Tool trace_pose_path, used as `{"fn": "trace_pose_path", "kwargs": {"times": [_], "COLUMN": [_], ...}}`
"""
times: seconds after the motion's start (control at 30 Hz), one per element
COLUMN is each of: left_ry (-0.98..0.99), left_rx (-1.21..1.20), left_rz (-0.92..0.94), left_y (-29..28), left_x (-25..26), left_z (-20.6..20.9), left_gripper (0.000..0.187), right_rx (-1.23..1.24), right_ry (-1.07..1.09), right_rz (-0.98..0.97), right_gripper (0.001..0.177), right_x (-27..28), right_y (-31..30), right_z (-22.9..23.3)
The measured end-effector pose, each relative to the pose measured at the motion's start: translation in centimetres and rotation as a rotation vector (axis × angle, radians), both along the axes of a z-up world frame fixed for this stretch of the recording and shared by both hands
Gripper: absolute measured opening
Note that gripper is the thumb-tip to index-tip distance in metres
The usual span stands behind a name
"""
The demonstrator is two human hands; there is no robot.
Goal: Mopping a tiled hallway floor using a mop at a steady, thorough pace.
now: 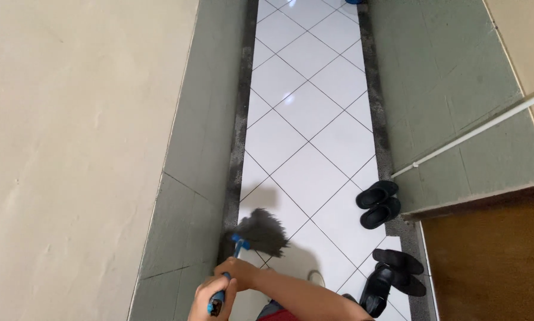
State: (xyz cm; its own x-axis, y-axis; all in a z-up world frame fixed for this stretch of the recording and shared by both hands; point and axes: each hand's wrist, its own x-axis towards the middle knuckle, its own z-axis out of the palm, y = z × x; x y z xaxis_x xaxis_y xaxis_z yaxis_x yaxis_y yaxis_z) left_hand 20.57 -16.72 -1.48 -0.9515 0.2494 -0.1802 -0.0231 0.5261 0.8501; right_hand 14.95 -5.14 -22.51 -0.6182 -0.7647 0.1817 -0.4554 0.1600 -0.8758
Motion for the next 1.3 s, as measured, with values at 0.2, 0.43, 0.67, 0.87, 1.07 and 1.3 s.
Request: {"fn": "trace_pose_path", "kwargs": {"times": [0.2, 0.43, 0.67, 0.87, 1.07, 1.3], "left_ry": [0.035, -0.199, -0.251, -0.224, -0.214, -0.164], "left_rx": [0.041, 0.296, 0.347, 0.559, 0.655, 0.695], "left_rz": [0.149, 0.064, -0.167, -0.340, -0.552, -0.533], "left_y": [0.8, 4.6, 13.1, 20.9, 24.3, 19.9], "left_x": [0.3, -0.2, 2.8, 5.7, 6.6, 7.1], "left_z": [1.5, -0.4, -5.4, -4.9, -4.3, -3.4], "left_gripper": [0.051, 0.052, 0.046, 0.023, 0.042, 0.039], "right_rx": [0.172, -0.050, 0.310, 0.425, 0.542, 0.460], "right_ry": [-0.089, 0.205, -0.212, -0.306, -0.504, -0.617], "right_rz": [0.085, -0.206, -0.360, -0.532, -0.696, -0.748], "right_gripper": [0.023, 0.025, 0.019, 0.014, 0.015, 0.029], "right_x": [0.5, 3.1, 8.9, 14.4, 17.1, 17.1], "right_y": [0.0, 7.9, 19.6, 28.2, 31.8, 26.9], "right_z": [0.9, 3.6, 2.8, 2.1, 2.7, 3.9]}}
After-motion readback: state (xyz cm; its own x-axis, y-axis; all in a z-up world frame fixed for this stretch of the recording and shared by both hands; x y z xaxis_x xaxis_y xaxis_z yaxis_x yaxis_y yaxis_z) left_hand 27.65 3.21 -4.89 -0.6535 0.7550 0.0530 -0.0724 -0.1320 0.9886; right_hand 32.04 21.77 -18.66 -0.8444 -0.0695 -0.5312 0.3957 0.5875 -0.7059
